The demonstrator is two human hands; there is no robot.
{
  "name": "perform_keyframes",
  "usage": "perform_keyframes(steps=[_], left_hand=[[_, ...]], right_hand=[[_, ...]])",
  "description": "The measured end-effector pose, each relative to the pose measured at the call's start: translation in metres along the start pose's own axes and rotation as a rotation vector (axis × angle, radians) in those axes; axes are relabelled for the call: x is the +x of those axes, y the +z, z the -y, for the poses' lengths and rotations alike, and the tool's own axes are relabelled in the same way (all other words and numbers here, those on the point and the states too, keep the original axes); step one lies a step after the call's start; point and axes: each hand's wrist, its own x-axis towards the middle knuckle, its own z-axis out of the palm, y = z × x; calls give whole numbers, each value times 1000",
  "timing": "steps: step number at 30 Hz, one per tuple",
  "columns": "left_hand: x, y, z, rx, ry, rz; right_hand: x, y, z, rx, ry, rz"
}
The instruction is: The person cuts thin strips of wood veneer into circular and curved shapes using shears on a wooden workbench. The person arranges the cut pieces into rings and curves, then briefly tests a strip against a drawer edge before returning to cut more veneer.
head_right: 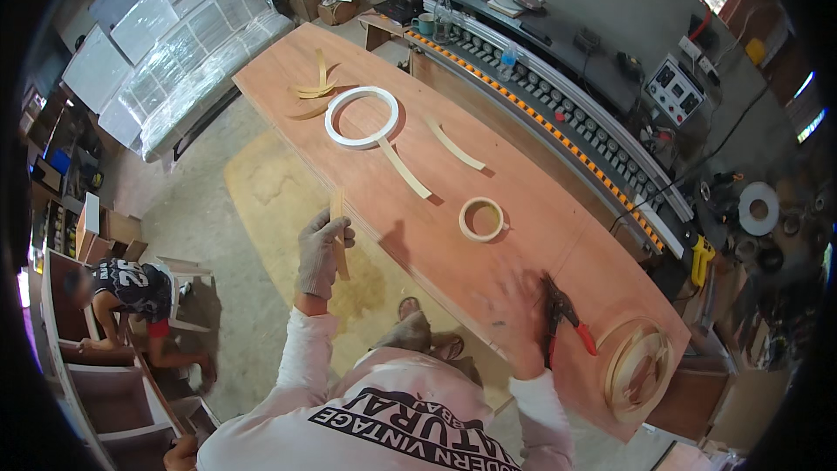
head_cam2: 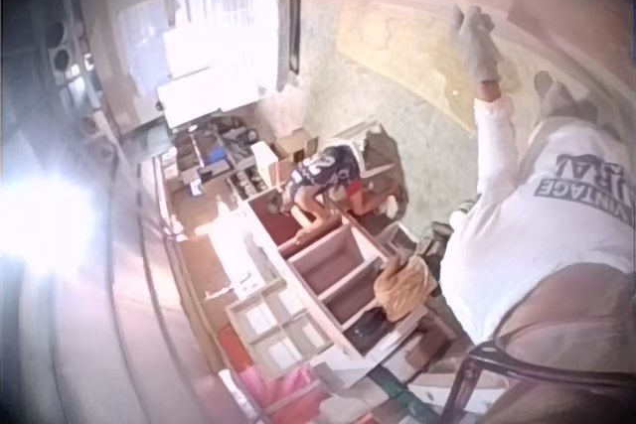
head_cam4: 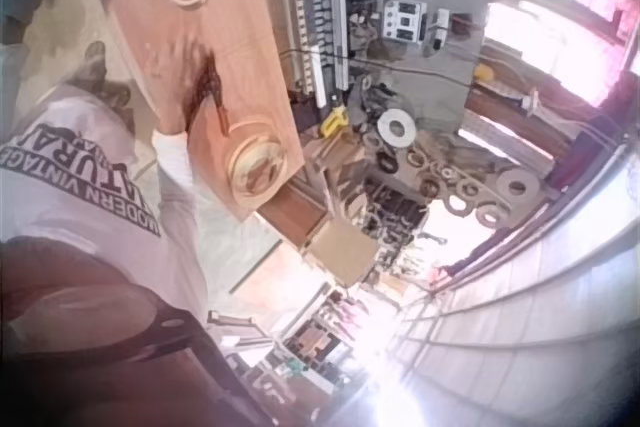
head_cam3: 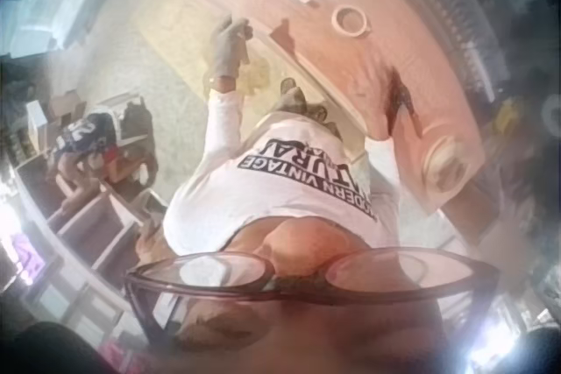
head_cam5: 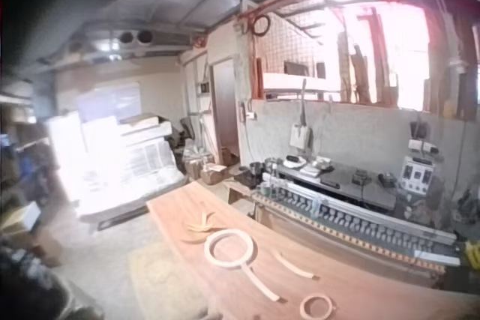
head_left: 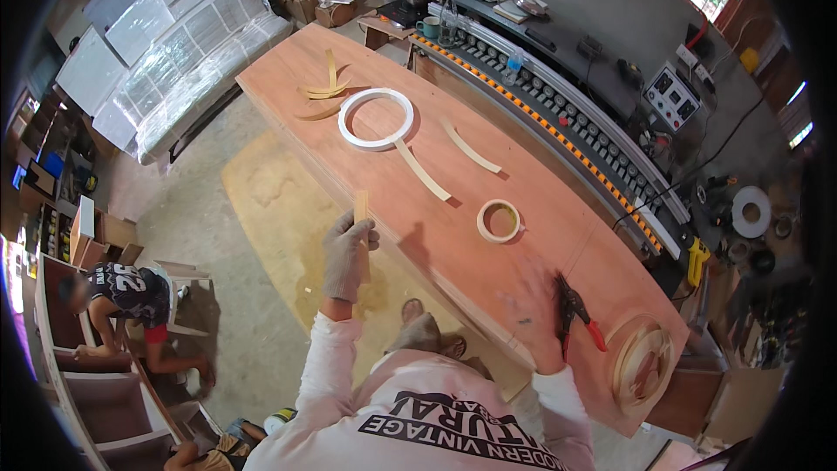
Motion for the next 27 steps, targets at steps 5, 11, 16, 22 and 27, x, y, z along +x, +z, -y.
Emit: perform_keyframes(steps=[5, 11, 16, 22, 27], left_hand=[[29, -32, -9, -19, -16, -17], [92, -52, -36, 124, -150, 121], [148, -45, -46, 230, -208, 376], [189, -4, -25, 1263, 796, 1127], [207, 35, 5, 1260, 1243, 1164]], right_hand=[[99, 32, 74, 80, -415, 35], [214, 129, 104, 119, -473, 134], [275, 158, 93, -3, -214, 73], [271, 150, 49, 517, 232, -127], [252, 146, 30, 828, 494, -198]])
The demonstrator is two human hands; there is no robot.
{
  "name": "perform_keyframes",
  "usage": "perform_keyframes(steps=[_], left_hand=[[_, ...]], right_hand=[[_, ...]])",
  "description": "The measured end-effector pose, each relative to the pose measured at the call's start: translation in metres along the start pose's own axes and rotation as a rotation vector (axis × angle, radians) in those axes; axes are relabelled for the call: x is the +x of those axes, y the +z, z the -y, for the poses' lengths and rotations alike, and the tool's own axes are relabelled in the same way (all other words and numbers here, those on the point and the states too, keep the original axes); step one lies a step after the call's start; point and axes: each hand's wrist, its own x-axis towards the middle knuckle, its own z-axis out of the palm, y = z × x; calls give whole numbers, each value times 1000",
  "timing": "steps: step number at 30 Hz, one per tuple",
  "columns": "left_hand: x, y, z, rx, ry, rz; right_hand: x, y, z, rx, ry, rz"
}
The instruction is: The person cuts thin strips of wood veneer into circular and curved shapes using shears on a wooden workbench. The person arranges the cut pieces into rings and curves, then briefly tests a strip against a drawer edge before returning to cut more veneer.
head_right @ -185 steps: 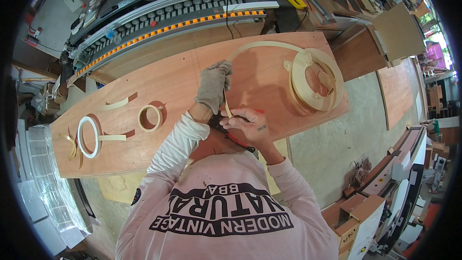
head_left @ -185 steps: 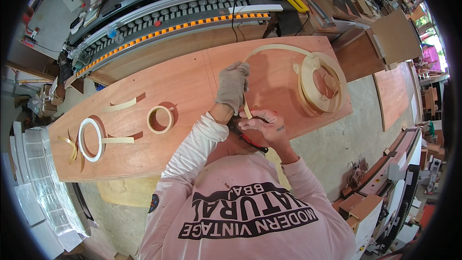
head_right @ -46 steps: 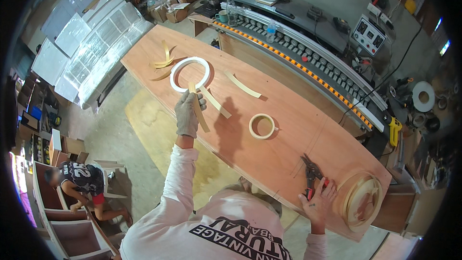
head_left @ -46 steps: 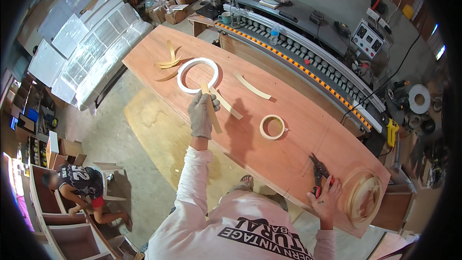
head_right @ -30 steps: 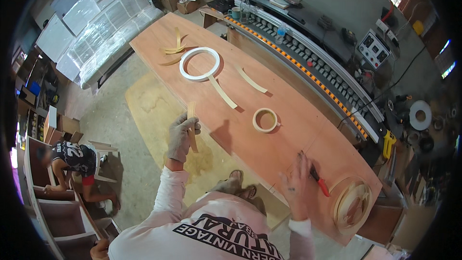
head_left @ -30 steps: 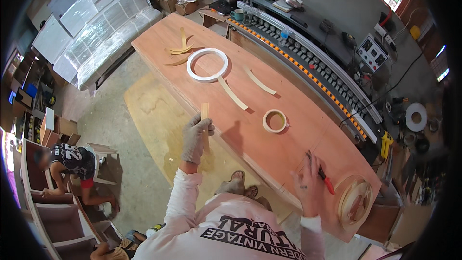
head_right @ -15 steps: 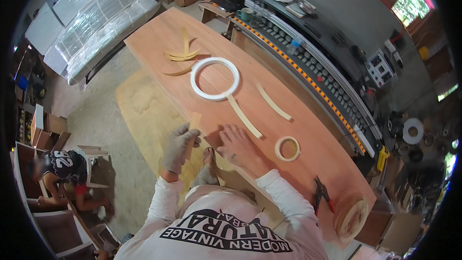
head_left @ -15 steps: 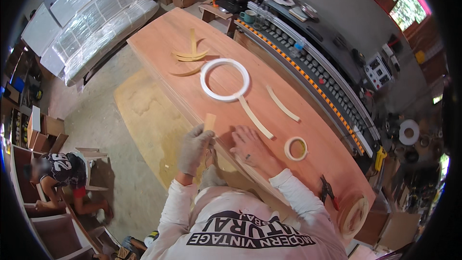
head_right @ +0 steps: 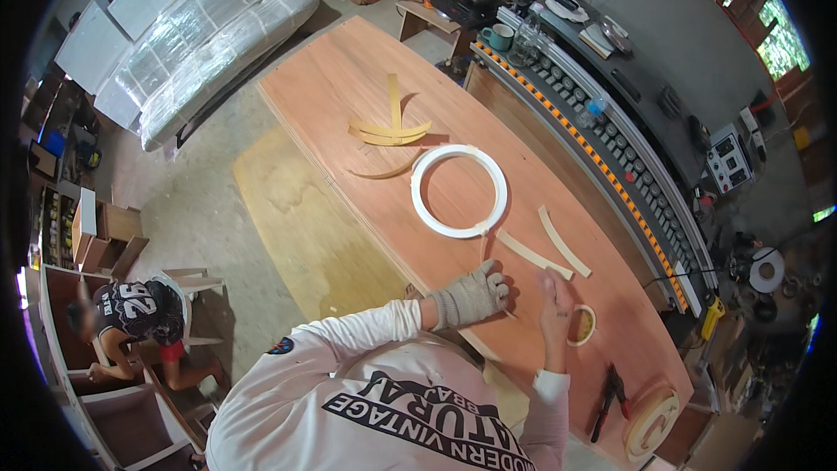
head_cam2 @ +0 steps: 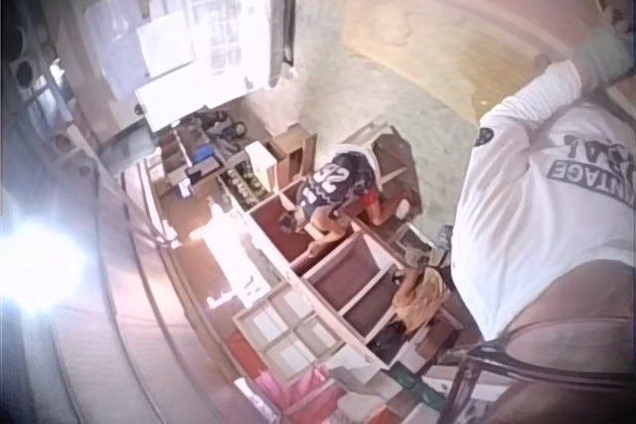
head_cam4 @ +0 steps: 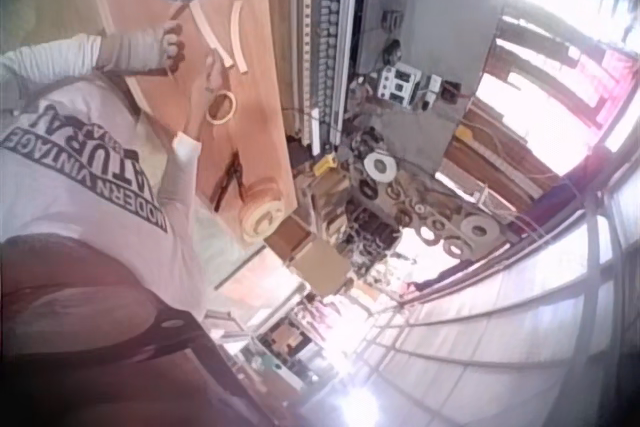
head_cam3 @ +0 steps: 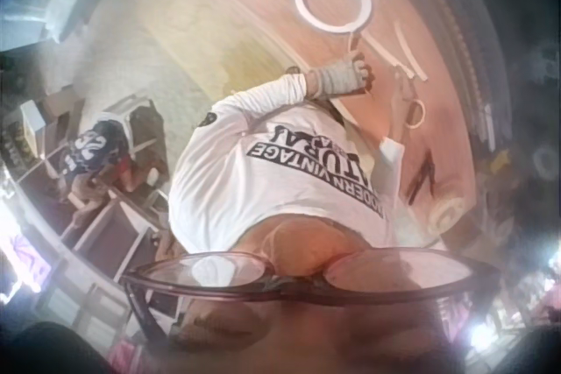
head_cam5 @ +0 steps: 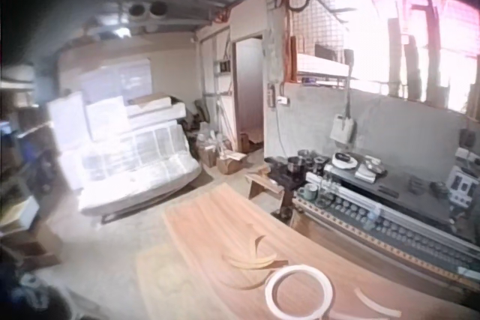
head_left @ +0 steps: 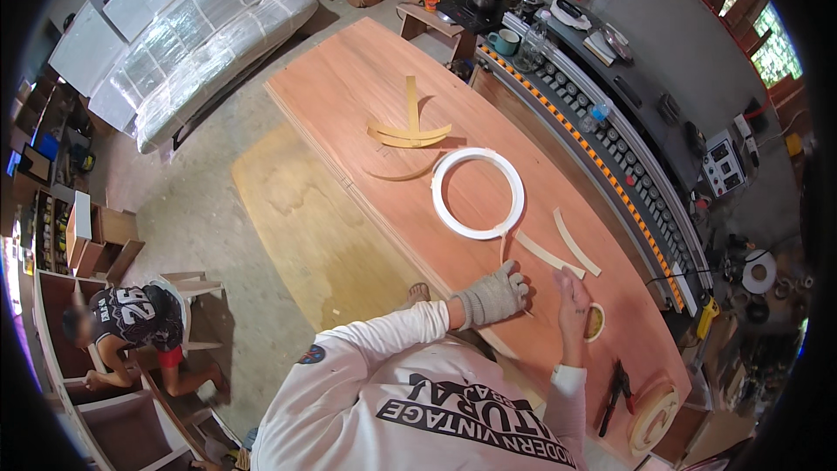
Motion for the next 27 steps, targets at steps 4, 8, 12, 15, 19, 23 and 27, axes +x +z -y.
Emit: perform_keyframes(steps=[4, 8, 12, 15, 19, 23, 27], left_hand=[[-8, -7, 20, -8, 9, -338], [-48, -53, 102, 21, -189, -366], [-84, -96, 201, 214, -661, -299], [-106, -104, 224, 281, -781, -92], [-107, -107, 226, 234, -795, 81], [-93, -112, 225, 219, -741, -1], [-91, -103, 221, 154, -563, -36]], right_hand=[[-14, 11, 7, -161, 32, -6], [-24, 19, 20, -298, 3, -53], [-22, 17, 21, -266, 0, -50], [-18, 14, 19, -221, 30, -37], [-16, 14, 25, -214, 20, -34], [-20, 14, 39, -288, -32, -24], [-34, 18, 59, -188, -6, 20]])
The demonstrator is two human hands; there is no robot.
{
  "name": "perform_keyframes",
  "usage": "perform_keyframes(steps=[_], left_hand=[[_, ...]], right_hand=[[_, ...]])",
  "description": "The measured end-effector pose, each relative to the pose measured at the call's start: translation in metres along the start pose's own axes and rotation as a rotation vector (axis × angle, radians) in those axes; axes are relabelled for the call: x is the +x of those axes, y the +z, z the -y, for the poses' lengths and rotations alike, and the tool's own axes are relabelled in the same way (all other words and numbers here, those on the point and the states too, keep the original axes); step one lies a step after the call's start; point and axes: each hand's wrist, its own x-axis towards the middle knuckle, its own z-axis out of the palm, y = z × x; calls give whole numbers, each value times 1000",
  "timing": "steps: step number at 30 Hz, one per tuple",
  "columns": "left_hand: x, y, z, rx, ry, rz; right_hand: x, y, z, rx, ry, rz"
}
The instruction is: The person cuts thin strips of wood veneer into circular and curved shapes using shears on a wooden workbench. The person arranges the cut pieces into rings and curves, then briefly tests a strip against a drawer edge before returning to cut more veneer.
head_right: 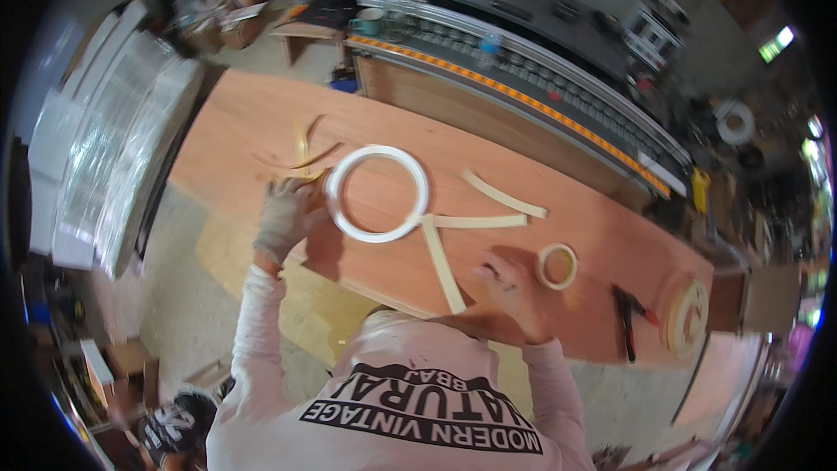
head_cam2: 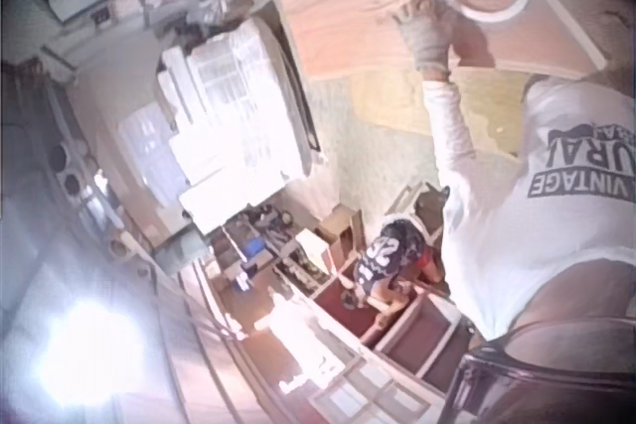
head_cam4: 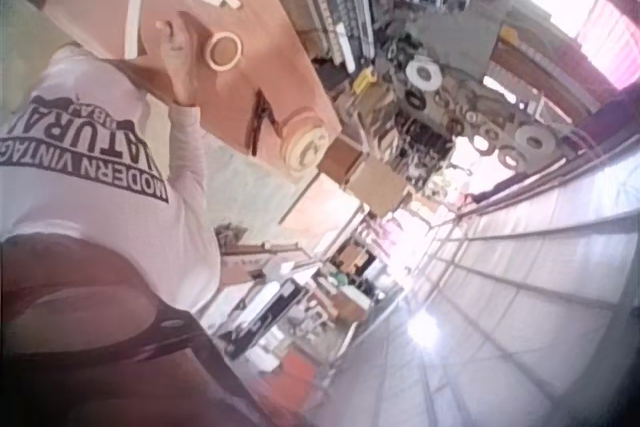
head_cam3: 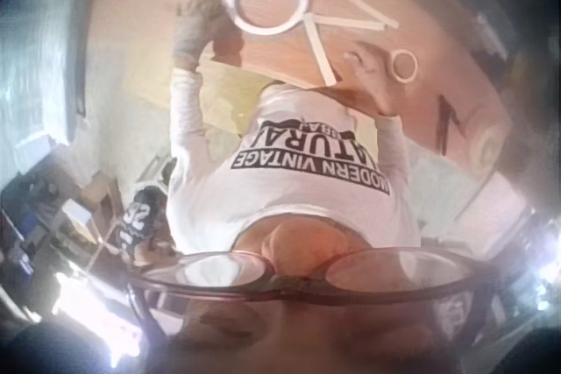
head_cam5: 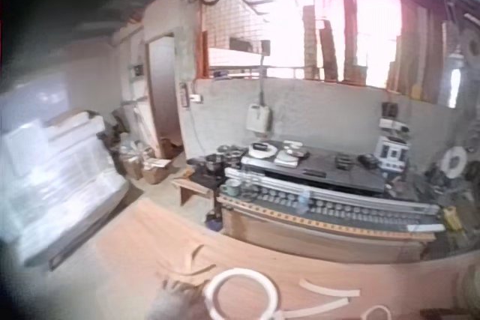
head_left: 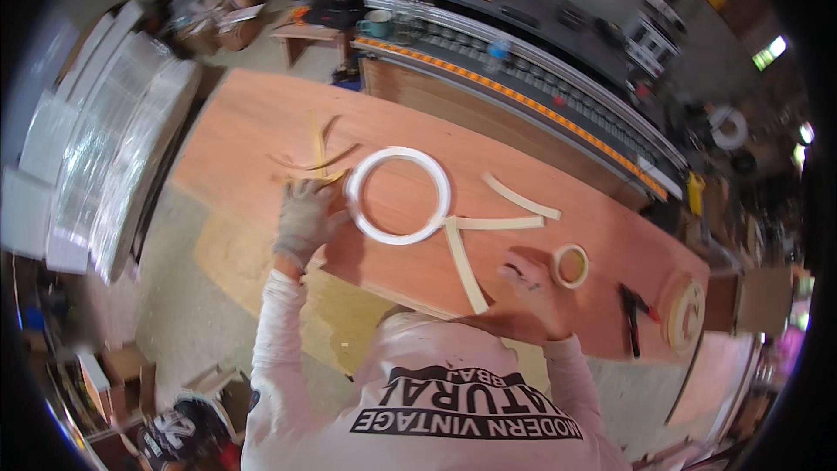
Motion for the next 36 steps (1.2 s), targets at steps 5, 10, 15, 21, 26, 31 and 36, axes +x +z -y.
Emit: perform_keyframes(steps=[5, 10, 15, 21, 26, 31, 36], left_hand=[[7, 21, 27, 322, -10, -81], [16, 20, 52, 338, -125, -204], [5, 19, 13, 166, -37, -444], [-17, 41, -80, -56, 241, -280], [-23, 49, -122, -136, 194, -167], [-25, 54, -122, -160, 221, -135], [-24, 68, -126, -134, 292, -116]], right_hand=[[-12, 30, 33, -391, -75, 74], [-1, 42, 36, -482, -45, 215], [3, 37, 12, -694, -183, 125], [23, 9, 7, -778, -14, 460], [60, -12, 2, -776, -360, 9], [79, -1, -20, -966, -411, -72], [75, -8, -36, -889, -314, 58]])
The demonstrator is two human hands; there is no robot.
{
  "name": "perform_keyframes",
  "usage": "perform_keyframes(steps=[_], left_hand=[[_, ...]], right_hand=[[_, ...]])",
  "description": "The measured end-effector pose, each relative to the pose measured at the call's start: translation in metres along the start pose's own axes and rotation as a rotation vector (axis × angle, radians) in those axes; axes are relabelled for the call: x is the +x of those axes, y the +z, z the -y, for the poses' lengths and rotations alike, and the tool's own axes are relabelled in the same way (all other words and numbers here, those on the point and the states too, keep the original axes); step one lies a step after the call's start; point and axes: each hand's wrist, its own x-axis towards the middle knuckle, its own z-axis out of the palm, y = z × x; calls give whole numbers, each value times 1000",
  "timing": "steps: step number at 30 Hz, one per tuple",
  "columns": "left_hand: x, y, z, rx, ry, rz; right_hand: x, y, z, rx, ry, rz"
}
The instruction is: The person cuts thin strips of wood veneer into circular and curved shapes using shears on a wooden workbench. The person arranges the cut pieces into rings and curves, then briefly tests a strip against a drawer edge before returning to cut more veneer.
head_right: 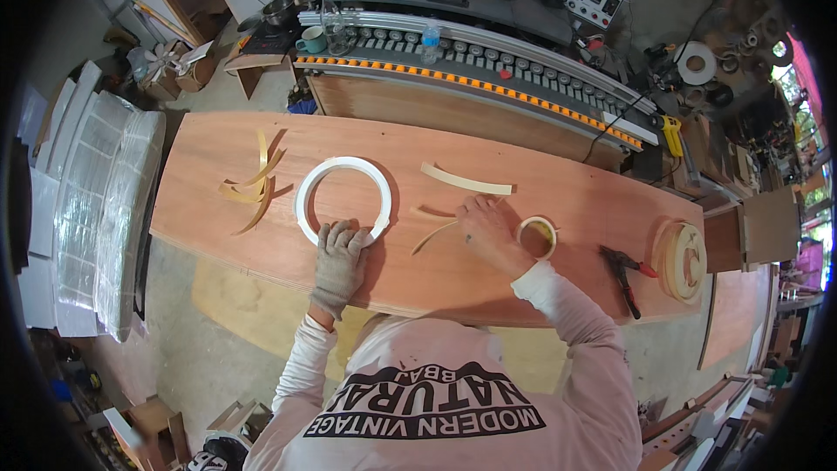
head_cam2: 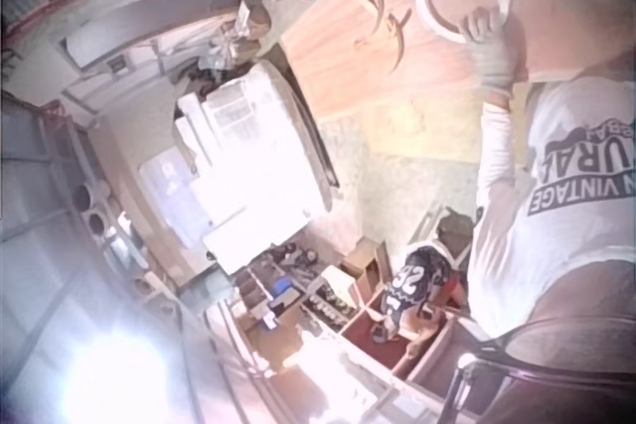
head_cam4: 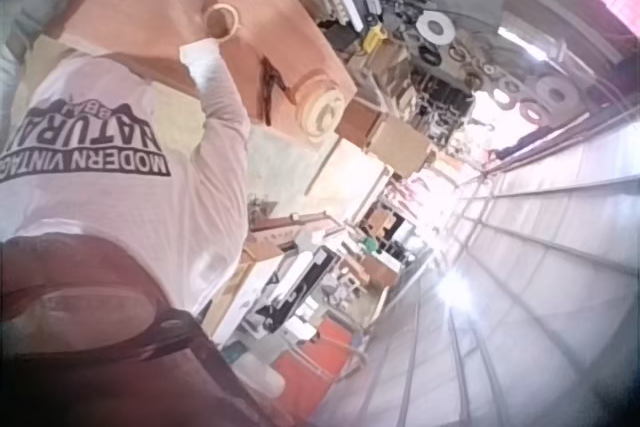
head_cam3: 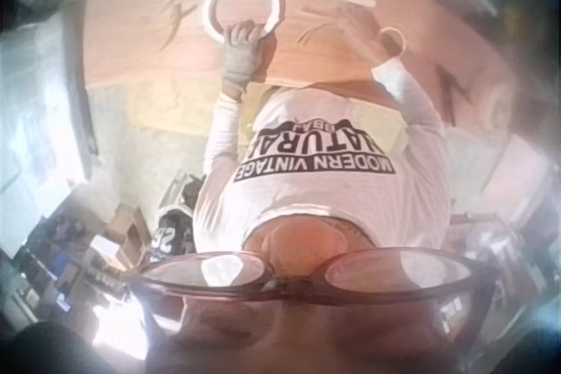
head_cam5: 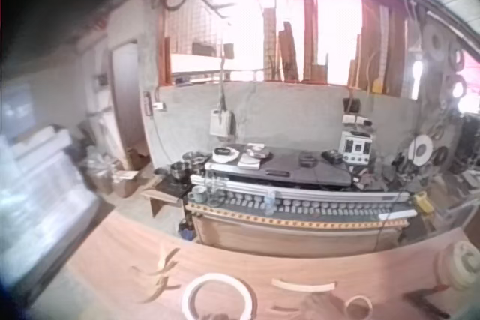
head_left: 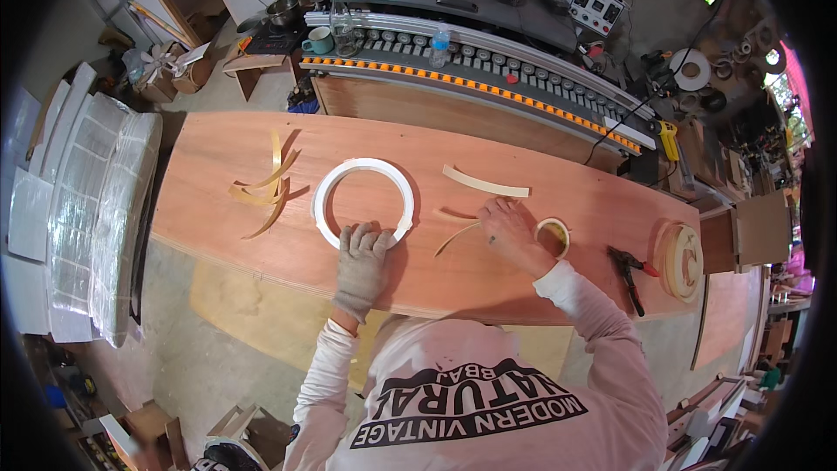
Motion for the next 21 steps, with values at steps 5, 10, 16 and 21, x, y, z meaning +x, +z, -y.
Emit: perform_keyframes(steps=[5, 10, 16, 21], left_hand=[[12, 10, -27, -282, 97, -75], [18, 26, -68, -145, 192, -96], [9, 32, -70, -256, 147, -145], [-9, 16, -70, -213, 169, -173]], right_hand=[[-2, -14, -35, -30, 197, -63], [1, 6, -60, -175, 157, -149], [-17, -16, -73, 278, 369, -34], [51, -60, -27, 386, 202, -132]])
